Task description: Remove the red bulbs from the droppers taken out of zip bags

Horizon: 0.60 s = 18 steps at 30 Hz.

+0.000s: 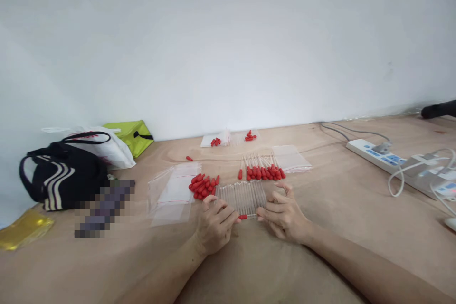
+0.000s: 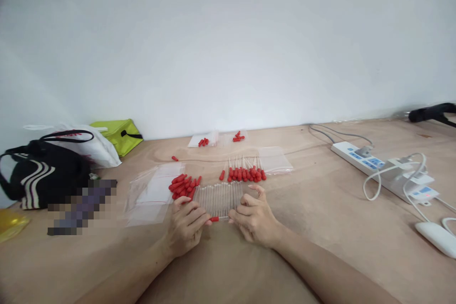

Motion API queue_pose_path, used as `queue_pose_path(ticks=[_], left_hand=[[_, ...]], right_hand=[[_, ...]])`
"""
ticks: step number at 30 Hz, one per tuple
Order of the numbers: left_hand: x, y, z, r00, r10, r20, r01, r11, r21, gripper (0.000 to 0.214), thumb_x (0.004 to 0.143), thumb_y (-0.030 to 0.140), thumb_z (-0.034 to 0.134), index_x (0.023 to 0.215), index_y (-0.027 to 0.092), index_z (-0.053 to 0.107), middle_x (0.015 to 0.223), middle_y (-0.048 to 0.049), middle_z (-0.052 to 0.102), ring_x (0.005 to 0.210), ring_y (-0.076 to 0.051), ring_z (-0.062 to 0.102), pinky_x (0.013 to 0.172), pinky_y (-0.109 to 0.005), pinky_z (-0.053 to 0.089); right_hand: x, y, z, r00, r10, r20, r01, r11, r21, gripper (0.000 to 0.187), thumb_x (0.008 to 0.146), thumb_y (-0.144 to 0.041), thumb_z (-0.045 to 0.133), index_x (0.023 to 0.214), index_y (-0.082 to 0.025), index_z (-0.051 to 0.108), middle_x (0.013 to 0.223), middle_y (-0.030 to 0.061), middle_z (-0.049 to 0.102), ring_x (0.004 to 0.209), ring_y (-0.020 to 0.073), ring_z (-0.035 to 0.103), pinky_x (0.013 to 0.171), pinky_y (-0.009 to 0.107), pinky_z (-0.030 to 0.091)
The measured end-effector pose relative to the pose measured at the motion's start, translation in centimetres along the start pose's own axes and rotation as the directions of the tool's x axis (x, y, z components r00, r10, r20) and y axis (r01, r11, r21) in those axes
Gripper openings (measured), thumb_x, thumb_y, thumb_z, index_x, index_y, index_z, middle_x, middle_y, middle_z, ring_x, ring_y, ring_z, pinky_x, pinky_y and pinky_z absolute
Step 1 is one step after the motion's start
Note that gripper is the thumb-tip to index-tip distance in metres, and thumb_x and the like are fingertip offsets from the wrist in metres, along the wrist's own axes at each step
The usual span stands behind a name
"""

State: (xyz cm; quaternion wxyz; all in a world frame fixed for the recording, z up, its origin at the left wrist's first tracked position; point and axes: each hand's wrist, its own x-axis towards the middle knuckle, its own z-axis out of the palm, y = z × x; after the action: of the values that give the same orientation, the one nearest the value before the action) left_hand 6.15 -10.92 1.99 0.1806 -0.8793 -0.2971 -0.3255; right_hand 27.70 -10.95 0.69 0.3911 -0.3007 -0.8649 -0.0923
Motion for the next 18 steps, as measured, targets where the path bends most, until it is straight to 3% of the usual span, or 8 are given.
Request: queue_pose_path(ticks=[10,18], left_hand=[[0.1,0.7,-0.3,0.995,-0.081,0.055,0.087,0.989,-0.123,0.026,0.083,0.02,0.039,0.063,0.018,0.055,0.058,-0.0002,0.059,0.058,-0.012,0.046,0.073,-0.036,0.03],[0.4,0.7,-0.3,0.972,-0.179,0.151,0.214,0.941,-0.263,0.029,0.083,0.02,0.036,0.059,0.018,0.052,0.055,0.0005,0.056,0.057,-0.012,0.046,0.071,-0.034,0.029]], right_hand=[[-0.2,0.4,-0.6,0.99,-0.116,-0.079,0.109,0.989,-0.096,0.017,0.085,-0.02,0.044,0.084,-0.023,0.061,0.049,-0.0079,0.052,0.063,0.0084,0.051,0.097,0.04,0.015],[-1.1,1.0,-0.6,0.961,-0.257,-0.099,0.217,0.928,-0.303,0.016,0.082,-0.013,0.053,0.088,-0.027,0.06,0.061,-0.0108,0.062,0.068,0.0049,0.055,0.096,0.032,0.022]])
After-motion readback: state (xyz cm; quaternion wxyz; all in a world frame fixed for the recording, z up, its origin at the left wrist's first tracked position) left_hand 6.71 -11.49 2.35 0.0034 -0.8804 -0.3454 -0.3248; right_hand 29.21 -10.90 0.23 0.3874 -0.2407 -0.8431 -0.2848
